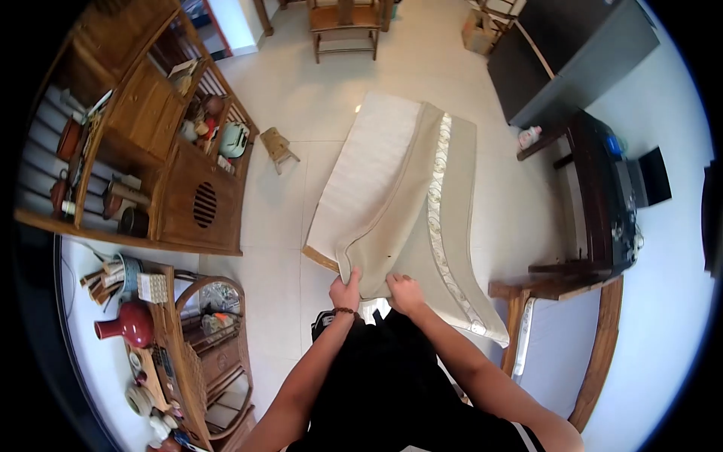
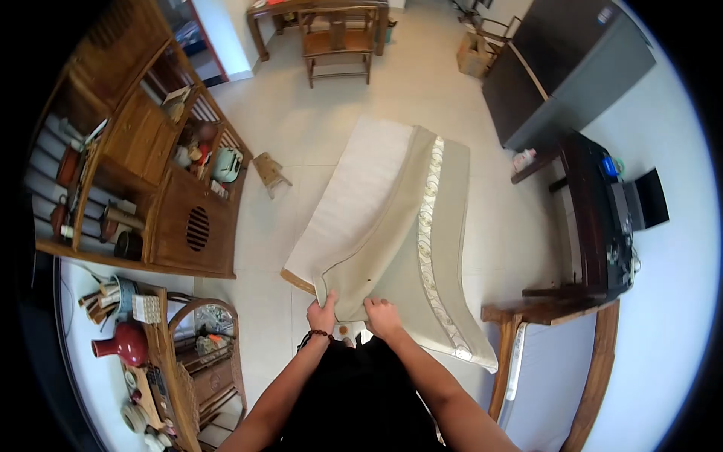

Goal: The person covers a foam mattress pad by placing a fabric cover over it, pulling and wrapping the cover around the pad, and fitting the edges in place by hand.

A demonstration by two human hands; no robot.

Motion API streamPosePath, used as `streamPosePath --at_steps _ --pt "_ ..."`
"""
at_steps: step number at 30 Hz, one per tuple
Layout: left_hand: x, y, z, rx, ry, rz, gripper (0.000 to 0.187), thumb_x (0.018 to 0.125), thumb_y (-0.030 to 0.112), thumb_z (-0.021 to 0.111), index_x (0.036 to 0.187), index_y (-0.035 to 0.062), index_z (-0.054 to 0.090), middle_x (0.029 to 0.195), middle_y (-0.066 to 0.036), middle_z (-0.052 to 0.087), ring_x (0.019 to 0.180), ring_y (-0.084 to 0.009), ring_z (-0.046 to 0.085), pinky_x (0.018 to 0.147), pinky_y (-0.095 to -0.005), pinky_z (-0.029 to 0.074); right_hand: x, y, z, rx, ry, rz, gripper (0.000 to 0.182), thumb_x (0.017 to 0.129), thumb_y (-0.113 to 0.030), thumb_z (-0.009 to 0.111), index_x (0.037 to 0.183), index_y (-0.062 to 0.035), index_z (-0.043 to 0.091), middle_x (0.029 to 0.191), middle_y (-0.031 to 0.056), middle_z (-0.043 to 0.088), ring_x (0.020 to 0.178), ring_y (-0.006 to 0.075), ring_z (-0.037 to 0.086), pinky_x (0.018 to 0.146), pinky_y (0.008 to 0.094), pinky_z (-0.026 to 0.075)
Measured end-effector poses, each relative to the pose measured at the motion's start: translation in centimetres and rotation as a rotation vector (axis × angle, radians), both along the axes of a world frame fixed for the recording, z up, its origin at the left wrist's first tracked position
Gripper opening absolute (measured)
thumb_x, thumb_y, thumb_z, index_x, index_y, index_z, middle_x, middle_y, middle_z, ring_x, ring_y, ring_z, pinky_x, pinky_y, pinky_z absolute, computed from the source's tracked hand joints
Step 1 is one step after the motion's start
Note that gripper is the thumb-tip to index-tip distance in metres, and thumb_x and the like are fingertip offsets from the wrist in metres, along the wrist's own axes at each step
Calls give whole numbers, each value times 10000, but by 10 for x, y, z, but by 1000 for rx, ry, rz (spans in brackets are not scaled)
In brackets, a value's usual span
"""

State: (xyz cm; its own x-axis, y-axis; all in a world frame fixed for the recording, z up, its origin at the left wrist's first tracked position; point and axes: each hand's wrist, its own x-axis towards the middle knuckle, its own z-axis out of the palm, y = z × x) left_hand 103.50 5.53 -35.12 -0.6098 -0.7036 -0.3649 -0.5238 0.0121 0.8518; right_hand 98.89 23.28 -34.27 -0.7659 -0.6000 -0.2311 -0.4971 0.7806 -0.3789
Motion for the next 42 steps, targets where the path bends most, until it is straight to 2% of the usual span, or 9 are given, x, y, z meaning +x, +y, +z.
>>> streamPosePath --at_steps 2,5,13,24,28,31,36,39,42 --pt "-5 -11 0 -112 31 18 373 838 314 757 954 -28 661 786 -107 697 711 -226 653 698 -366 506 -6 0 -9 -15 17 -16 383 701 -185 745 1018 -47 581 924 145 639 879 358 659 751 449 550" --pt "-17 -30 26 31 234 83 162 847 75 730 834 43 572 676 46 463 622 -61 391 571 -225 344 -17 -9 -1 -33 18 14 418 693 -249 783 996 -43 583 908 144 640 860 362 662 749 454 551" --pt "-41 -51 -3 61 193 162 109 795 20 682 835 24 581 748 15 573 668 -87 503 641 -251 426 -40 -26 4 23 -36 57 394 691 -243 784 963 -41 583 904 147 643 848 365 661 755 454 552" --pt "-48 -62 19 -116 -57 367 788 644 198 874 1295 121 437 851 -125 623 784 -304 629 747 -415 504 -38 -42 -8 72 -50 109 392 690 -237 793 964 -52 583 907 144 648 854 366 667 750 467 553" --pt "-35 -81 8 -205 -27 328 893 716 268 841 1463 160 364 846 -97 618 773 -259 611 711 -392 512 -34 -43 -10 82 -49 122 408 705 -270 807 962 -54 575 920 142 648 859 369 668 745 466 553" --pt "-37 -88 -1 -311 26 211 793 783 254 797 1474 168 417 862 -98 630 759 -256 595 711 -389 516 -33 -44 -12 96 -81 119 420 715 -297 808 971 -59 574 924 147 644 884 372 666 761 467 550" --pt "-39 -94 -21 -414 251 202 398 902 236 696 1258 76 616 973 -163 697 802 -253 652 730 -362 521 -46 -38 3 122 -119 186 449 778 -391 766 1007 -53 579 933 169 646 945 387 651 839 462 532" --pt "-39 -96 -16 -345 217 208 322 924 245 676 1177 49 644 961 -172 706 796 -245 671 720 -353 524 -88 -50 19 260 -469 431 564 832 -455 707 1174 -27 569 1078 196 652 1019 411 632 921 445 506" --pt "-54 -83 12 -258 193 208 295 920 246 678 1141 52 651 878 -153 702 729 -227 656 683 -349 523 -109 -79 18 -139 -392 273 649 884 -386 639 1384 -7 474 1269 278 589 1189 431 563 1008 444 461"
